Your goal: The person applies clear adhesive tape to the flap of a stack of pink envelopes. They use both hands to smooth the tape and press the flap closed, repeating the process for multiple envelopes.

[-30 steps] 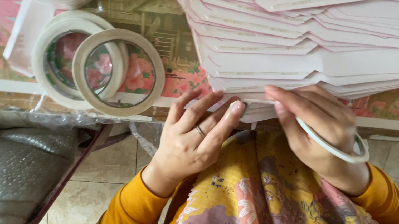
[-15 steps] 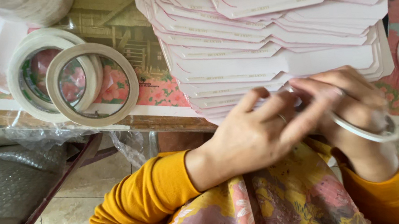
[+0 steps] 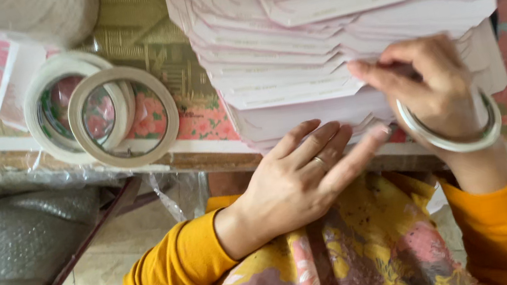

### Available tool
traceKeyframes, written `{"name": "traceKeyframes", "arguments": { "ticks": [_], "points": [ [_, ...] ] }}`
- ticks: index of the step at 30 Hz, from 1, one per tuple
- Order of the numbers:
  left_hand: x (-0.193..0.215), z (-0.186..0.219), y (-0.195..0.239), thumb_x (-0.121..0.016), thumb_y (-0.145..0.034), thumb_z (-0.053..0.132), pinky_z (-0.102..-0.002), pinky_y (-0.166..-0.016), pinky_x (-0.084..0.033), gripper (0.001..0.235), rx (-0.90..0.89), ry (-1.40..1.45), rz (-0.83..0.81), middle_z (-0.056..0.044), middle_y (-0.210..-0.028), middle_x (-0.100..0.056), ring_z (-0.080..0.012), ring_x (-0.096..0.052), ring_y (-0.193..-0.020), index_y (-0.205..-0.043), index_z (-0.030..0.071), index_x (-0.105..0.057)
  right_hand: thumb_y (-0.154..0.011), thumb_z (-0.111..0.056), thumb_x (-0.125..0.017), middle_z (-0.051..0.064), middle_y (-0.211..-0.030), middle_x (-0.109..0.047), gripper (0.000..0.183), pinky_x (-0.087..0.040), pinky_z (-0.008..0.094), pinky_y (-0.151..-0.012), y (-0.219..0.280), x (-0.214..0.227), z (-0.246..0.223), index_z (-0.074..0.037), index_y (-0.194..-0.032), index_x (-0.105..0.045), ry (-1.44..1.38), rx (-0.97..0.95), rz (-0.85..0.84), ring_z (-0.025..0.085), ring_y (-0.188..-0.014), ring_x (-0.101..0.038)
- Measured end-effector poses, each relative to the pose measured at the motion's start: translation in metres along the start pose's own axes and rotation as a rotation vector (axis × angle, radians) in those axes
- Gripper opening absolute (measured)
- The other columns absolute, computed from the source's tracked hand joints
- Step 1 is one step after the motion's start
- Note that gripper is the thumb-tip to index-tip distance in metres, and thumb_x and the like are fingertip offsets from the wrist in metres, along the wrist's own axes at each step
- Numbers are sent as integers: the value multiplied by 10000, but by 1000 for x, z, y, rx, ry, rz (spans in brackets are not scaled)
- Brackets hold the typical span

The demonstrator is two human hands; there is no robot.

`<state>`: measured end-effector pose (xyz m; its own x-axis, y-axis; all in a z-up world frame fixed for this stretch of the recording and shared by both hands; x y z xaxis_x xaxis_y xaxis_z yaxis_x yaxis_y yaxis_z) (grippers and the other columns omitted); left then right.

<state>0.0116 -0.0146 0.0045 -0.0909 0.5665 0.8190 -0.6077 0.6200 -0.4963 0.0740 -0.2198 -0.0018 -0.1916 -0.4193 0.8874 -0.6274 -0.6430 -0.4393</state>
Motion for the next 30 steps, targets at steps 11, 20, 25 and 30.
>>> {"name": "traceKeyframes", "arguments": {
  "ticks": [11, 20, 25, 30],
  "points": [
    [-30, -12, -2, -449, -1002, 322, -498, -1117, -390, 454, 225, -351, -165, -180, -1345, -477, -344, -484, -1274, -1425, 177, -375, -891, 59, -596, 93, -921, -589, 231, -425, 362, -596, 30, 2, -74, 57, -1121, -583, -304, 101, 106, 183, -686, -492],
    [32, -41, 74, -375, -1002, 18, -470, -1044, -520, 283, 181, 186, 188, -214, -1270, -570, -299, -634, -1176, -1259, -41, -475, -975, 42, -485, 172, -871, -646, 221, -467, 333, -729, -37, -13, -105, 98, -1156, -599, -538, -423, 41, 251, -737, -575],
    [26, -45, 70, -406, -1017, 125, -444, -1001, -474, 260, 75, 95, 122, -123, -1241, -636, -269, -606, -1163, -1227, 63, -546, -977, 63, -477, 173, -858, -623, 224, -454, 385, -730, -33, -15, -101, 104, -1158, -603, -421, -317, 25, 289, -717, -552],
    [26, -45, 65, -480, -989, 51, -434, -912, -496, 228, 148, 8, 201, -34, -1055, -704, -222, -626, -1060, -1196, 13, -568, -972, 90, -737, 247, -1008, -633, 185, -488, 434, -804, 10, 6, -70, 148, -1141, -688, -90, -357, 90, 350, -882, -583]
  ]
}}
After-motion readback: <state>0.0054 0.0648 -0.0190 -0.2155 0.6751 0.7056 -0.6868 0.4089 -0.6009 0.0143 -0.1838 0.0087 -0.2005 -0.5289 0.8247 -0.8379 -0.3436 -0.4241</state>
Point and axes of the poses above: each hand's wrist, its own y-axis away from the middle knuckle, its own x-axis out of the back of the hand, z = x × y, the point moved 2 cm from there along -y, towards the middle knuckle
